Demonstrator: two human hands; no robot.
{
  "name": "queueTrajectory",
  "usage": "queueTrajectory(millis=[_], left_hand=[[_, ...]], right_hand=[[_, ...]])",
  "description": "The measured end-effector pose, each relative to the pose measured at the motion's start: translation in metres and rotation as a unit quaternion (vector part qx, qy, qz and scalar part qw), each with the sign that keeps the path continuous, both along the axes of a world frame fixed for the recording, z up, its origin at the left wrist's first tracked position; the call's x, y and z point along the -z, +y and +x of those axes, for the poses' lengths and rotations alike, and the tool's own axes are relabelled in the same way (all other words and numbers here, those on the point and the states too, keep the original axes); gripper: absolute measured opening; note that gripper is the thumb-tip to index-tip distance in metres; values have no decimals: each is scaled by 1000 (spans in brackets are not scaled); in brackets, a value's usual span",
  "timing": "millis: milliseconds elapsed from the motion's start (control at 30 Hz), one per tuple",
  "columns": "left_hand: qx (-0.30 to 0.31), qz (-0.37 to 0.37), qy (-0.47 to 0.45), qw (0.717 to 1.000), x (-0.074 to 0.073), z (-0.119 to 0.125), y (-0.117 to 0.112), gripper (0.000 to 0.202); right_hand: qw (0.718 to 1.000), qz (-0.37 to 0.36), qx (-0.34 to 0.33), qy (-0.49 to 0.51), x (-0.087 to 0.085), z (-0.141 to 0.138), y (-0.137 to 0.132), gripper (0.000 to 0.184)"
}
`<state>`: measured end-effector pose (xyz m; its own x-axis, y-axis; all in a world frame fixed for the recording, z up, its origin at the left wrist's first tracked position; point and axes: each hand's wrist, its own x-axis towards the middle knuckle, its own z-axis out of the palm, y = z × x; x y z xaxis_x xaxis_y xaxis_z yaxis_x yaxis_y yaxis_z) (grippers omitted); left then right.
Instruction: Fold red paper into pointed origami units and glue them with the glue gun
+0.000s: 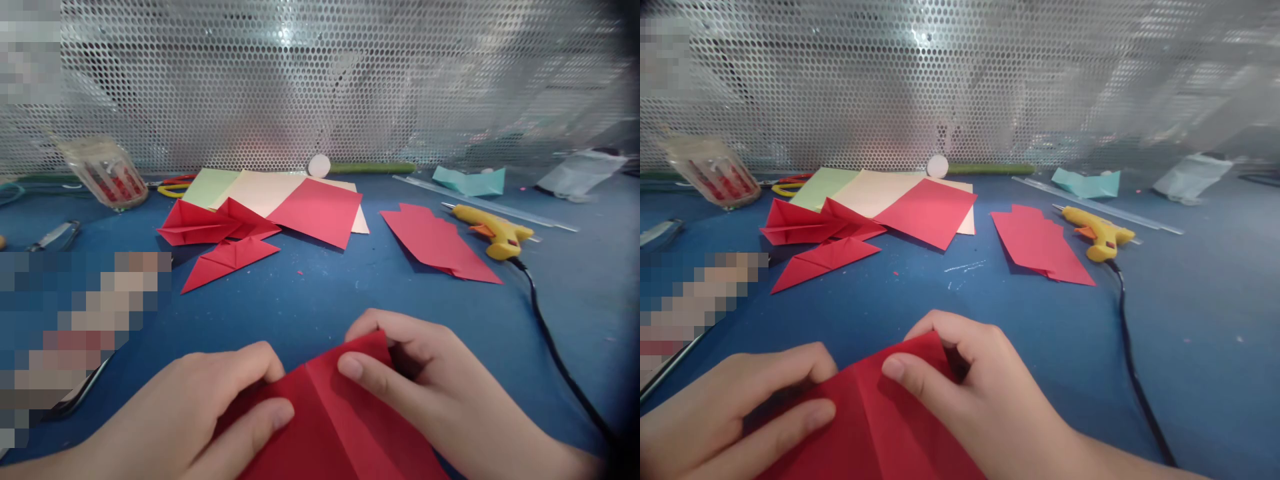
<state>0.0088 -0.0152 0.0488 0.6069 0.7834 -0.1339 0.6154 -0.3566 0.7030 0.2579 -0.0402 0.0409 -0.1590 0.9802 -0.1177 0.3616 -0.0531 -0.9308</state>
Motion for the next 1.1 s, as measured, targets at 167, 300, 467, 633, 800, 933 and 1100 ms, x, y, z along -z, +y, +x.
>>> queueTrajectory(millis=[167,300,467,633,800,933,1100], left_hand=[[-12,37,20,999,5,-2,-1,41],[-7,100,22,995,11,-5,-3,38],[-8,155,23,988,18,-7,-6,41],[2,193,17,981,22,-7,-7,47],[8,273,15,962,27,-6,-9,46],[10,302,19,953,30,-4,-11,46],[12,284,5,959,29,-3,-11,45]], right_hand=[[998,52,1,-26,0,3,-1,38],[996,75,-1,-54,0,4,-1,41],[989,135,-4,-57,2,5,-4,39],[982,185,6,-39,9,9,-10,35],[967,253,13,-22,18,10,-13,21],[954,298,6,-28,19,13,-12,18],[951,301,-32,-64,15,20,-12,14]])
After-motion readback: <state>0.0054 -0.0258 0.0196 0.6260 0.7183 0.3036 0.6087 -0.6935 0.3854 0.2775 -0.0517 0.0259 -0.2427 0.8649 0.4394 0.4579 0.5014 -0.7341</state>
